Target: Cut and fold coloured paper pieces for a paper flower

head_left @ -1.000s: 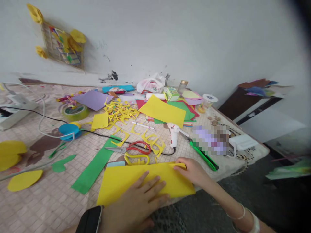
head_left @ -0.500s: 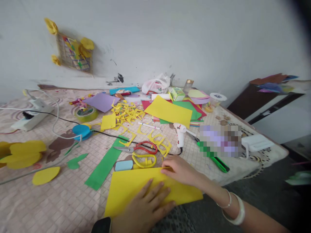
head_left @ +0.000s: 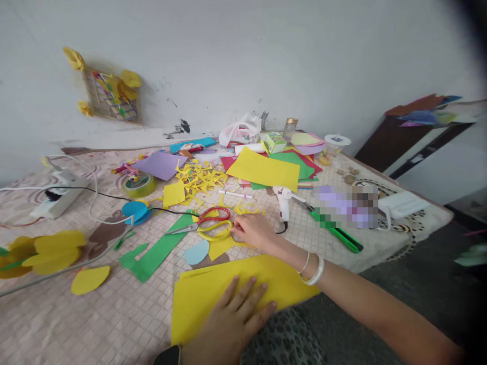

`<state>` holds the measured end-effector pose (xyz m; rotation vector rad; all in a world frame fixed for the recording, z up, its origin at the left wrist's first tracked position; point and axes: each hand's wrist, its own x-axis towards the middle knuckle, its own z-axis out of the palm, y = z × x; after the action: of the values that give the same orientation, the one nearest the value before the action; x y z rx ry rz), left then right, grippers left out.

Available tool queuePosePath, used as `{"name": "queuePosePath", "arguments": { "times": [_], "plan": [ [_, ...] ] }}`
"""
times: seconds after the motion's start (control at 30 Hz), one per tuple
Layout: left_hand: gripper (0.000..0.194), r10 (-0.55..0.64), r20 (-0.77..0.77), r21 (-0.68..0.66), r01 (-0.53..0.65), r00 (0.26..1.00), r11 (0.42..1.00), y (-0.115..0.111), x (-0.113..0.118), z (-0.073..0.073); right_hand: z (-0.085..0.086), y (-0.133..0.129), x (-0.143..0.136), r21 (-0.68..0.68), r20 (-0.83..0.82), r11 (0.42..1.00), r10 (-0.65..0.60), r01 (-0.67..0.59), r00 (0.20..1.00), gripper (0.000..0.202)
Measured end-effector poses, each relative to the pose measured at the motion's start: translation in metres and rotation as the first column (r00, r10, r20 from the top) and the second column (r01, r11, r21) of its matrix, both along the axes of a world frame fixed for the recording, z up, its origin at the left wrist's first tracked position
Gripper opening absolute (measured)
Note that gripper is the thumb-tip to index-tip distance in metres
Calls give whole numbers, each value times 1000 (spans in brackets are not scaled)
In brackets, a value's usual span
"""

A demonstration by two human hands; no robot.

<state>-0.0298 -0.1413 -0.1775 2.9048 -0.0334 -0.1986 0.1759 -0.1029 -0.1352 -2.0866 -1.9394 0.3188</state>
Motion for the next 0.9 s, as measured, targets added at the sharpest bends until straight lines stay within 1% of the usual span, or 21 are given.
{"name": "queuePosePath", "arguments": {
  "times": [0.07, 0.13, 0.2, 0.27, 0.33, 0.4, 0.53, 0.67, 0.73, 0.83, 0.9],
  "plan": [
    [90, 2, 2, 4, -2, 1000, 1000, -1, 0, 4, 6, -6, -2, -9, -16, 1000, 26, -26, 1000, 18],
    [91, 8, 16, 3, -8, 1000, 1000, -2, 0, 6, 11, -19, -3, -39, -46, 995, 89, -91, 995, 16],
    [90, 15, 37, -1, -15, 999, 1000, -4, 1, 5, 13, -36, -4, -75, -72, 983, 161, -166, 984, 12],
    [86, 24, 65, -3, -24, 998, 1000, -6, 1, 3, 12, -51, -3, -106, -85, 971, 204, -213, 975, 8],
    [83, 25, 86, -8, -24, 996, 1000, -8, 2, 0, 11, -62, 1, -129, -86, 968, 205, -215, 975, 9],
    [79, 18, 104, -9, -18, 994, 1000, -9, 2, -3, 8, -68, 6, -142, -84, 972, 179, -189, 980, 10],
    [72, 8, 134, -4, -7, 991, 1000, -8, 2, -6, 3, -71, 15, -152, -98, 976, 145, -159, 984, 12],
    [65, -21, 148, -8, 22, 989, 1000, -5, 2, -4, -3, -69, 16, -121, -99, 980, 147, -158, 984, 14],
    [58, -47, 172, 16, 44, 984, 999, -2, 2, -1, -4, -66, 11, -90, -85, 983, 151, -159, 985, 14],
    [47, -79, 235, 84, 61, 969, 995, 2, 5, 5, -4, -56, -8, -6, -45, 986, 164, -164, 985, 9],
    [44, -79, 267, 110, 51, 960, 993, 4, 8, 7, -5, -45, -24, 51, -14, 978, 201, -200, 979, 15]
  ]
}}
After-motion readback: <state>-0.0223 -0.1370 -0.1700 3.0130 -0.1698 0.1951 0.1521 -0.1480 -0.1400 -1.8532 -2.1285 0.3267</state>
